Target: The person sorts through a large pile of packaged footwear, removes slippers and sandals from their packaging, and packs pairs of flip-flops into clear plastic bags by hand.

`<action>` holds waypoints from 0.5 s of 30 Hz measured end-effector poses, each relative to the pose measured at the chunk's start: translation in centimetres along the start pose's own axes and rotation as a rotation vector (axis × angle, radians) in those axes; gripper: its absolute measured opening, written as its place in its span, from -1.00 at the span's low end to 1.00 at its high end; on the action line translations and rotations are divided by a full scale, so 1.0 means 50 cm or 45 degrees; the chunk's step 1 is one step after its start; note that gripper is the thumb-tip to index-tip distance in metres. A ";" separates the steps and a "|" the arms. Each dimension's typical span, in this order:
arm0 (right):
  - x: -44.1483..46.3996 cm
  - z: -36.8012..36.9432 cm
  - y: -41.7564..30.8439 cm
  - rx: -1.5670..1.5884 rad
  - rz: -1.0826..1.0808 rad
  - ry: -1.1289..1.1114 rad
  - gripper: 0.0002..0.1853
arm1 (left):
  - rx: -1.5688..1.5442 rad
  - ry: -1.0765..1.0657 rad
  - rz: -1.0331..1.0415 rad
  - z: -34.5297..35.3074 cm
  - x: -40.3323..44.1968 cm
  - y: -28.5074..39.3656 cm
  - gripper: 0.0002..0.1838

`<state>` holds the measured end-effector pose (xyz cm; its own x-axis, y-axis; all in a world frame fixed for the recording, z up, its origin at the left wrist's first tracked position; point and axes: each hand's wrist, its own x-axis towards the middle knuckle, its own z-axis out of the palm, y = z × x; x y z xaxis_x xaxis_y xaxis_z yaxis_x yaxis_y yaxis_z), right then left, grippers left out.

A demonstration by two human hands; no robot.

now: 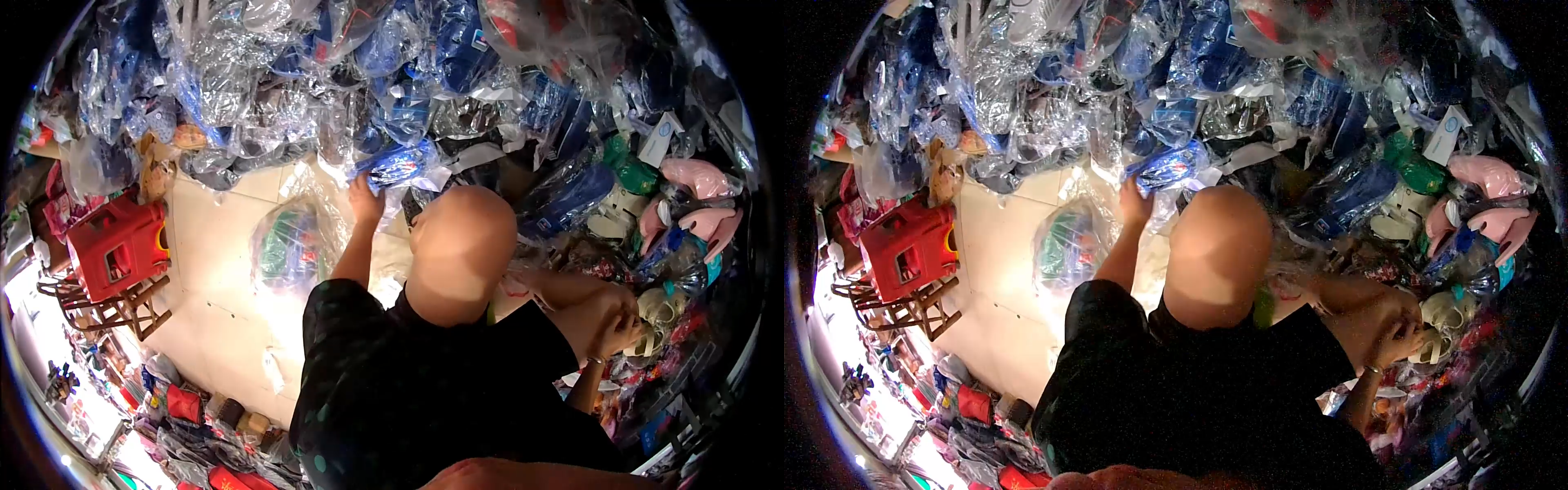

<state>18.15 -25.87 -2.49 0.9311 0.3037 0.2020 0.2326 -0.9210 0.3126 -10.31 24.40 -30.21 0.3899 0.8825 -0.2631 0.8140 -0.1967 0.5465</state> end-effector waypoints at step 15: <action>-0.017 -0.034 -0.036 0.029 0.130 -0.034 -0.59 | 0.724 -0.436 0.132 0.028 0.051 0.124 -0.41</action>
<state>16.46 -24.07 -1.63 0.9573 0.2014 0.2072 0.1418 -0.9522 0.2704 -3.64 24.82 -28.60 0.5166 0.6801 -0.5202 0.8285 -0.5504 0.1032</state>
